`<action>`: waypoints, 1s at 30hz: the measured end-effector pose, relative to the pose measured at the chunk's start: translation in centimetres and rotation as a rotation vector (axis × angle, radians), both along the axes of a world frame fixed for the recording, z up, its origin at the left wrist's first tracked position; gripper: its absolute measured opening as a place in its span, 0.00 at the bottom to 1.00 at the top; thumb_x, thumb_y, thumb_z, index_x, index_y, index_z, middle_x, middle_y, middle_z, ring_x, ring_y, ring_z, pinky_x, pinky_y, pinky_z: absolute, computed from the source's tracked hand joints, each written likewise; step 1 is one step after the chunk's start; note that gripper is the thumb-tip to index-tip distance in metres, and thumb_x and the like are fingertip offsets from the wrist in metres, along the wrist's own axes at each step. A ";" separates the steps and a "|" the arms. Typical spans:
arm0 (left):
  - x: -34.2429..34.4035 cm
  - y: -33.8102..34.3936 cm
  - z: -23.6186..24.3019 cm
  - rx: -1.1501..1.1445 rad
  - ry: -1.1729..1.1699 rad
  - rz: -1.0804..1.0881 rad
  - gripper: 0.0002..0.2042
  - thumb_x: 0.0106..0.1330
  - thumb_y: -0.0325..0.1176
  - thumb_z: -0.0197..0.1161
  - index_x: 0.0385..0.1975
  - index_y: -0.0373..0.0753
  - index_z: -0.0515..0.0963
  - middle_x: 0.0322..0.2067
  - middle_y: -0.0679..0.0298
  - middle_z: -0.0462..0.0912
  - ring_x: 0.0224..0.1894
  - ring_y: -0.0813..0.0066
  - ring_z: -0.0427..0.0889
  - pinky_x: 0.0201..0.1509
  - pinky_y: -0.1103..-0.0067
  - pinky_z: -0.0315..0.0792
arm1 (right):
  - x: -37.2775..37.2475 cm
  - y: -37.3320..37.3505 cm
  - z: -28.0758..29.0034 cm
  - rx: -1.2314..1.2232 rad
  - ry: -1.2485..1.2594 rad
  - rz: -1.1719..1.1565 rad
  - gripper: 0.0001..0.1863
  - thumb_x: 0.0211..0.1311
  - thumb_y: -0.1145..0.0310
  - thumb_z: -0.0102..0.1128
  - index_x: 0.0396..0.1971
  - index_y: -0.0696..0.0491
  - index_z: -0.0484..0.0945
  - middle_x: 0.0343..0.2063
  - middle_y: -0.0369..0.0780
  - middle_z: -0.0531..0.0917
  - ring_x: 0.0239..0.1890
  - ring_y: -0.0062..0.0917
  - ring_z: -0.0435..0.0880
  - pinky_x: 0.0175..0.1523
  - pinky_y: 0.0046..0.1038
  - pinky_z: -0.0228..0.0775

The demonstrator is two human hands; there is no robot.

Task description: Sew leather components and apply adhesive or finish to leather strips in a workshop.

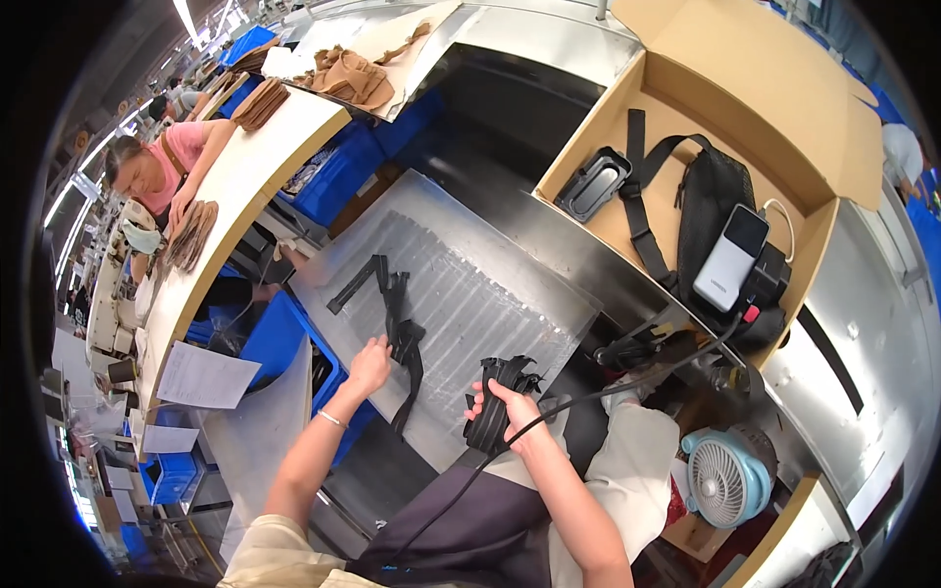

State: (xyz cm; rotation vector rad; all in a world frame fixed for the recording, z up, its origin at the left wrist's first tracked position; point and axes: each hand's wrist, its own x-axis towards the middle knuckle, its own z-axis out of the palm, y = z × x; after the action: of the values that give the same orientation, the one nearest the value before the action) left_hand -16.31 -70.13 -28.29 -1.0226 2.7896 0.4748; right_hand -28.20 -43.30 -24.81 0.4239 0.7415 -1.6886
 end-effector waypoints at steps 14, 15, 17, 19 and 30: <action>-2.2 9.7 13.1 -0.147 0.198 -0.226 0.16 0.64 0.35 0.54 0.52 0.46 0.71 0.18 0.50 0.77 0.22 0.48 0.77 0.24 0.59 0.68 | 5.4 -3.6 -3.3 0.109 -0.326 0.099 0.11 0.62 0.74 0.43 0.35 0.67 0.70 0.30 0.49 0.77 0.33 0.42 0.80 0.43 0.43 0.76; -2.1 10.0 13.8 -0.256 0.255 -0.252 0.15 0.62 0.34 0.56 0.50 0.44 0.74 0.16 0.52 0.76 0.16 0.52 0.76 0.19 0.62 0.66 | 6.5 -4.2 -2.7 0.132 -0.356 0.094 0.12 0.62 0.73 0.42 0.36 0.67 0.69 0.31 0.49 0.77 0.33 0.42 0.80 0.43 0.43 0.76; -2.4 10.7 15.5 -0.306 0.276 -0.241 0.15 0.62 0.34 0.57 0.49 0.43 0.74 0.14 0.54 0.75 0.15 0.54 0.75 0.17 0.65 0.65 | 7.3 -4.4 -0.6 0.151 -0.346 0.060 0.13 0.63 0.72 0.42 0.38 0.67 0.69 0.33 0.49 0.77 0.37 0.41 0.80 0.45 0.40 0.76; -2.5 11.4 16.9 -0.413 0.339 -0.240 0.16 0.59 0.33 0.60 0.48 0.42 0.75 0.12 0.58 0.72 0.11 0.61 0.74 0.12 0.70 0.63 | 7.6 -4.3 -0.5 0.164 -0.358 0.003 0.13 0.64 0.72 0.42 0.39 0.67 0.69 0.34 0.49 0.77 0.38 0.40 0.80 0.45 0.40 0.76; 2.9 16.1 14.5 -0.295 0.142 -0.286 0.25 0.56 0.30 0.58 0.57 0.42 0.68 0.11 0.62 0.72 0.10 0.66 0.75 0.12 0.74 0.66 | 3.7 -4.4 1.7 -0.300 -0.226 -0.306 0.31 0.70 0.50 0.26 0.46 0.65 0.69 0.47 0.51 0.75 0.52 0.39 0.74 0.60 0.36 0.65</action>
State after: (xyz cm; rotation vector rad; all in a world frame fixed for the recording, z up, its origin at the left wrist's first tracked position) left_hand -13.41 -54.04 -13.75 -0.6349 3.1320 0.1050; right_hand -24.52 -47.68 -23.09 0.5244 0.2591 -1.9606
